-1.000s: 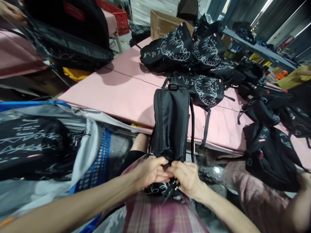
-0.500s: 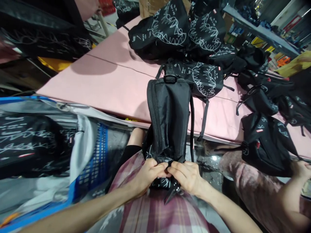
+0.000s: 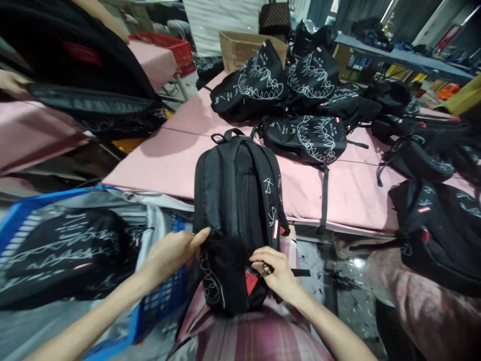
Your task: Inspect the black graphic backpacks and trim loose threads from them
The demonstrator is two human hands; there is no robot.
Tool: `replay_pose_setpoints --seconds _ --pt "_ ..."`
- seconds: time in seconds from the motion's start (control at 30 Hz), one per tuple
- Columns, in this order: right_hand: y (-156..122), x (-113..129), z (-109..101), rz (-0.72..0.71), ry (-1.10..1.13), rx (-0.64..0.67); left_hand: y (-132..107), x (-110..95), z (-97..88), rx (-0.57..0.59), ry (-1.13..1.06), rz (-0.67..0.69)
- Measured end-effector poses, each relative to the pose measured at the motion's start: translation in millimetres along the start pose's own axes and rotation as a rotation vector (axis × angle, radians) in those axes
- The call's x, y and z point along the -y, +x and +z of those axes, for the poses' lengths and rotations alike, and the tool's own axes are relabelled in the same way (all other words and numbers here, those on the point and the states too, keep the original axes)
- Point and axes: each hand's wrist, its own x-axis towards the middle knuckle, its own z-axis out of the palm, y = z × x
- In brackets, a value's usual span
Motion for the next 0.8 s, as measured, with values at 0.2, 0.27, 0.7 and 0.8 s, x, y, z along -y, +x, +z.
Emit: replay_pose_setpoints --seconds 0.2,0.27,0.7,0.8 --pt "29 3 -3 0.116 -0.042 -0.099 -19 -39 28.9 -0.37 0.566 0.278" --pt "37 4 -11 0.174 -0.159 -0.169 -16 -44 45.3 -0.327 0.57 0.249" --pt "38 -19 -10 0.012 -0.399 -0.188 19 -24 33.2 0.137 -0.401 0.192" --pt "40 -26 -8 -0.028 -0.368 -0.166 17 -25 31.2 0.154 -0.493 0.143"
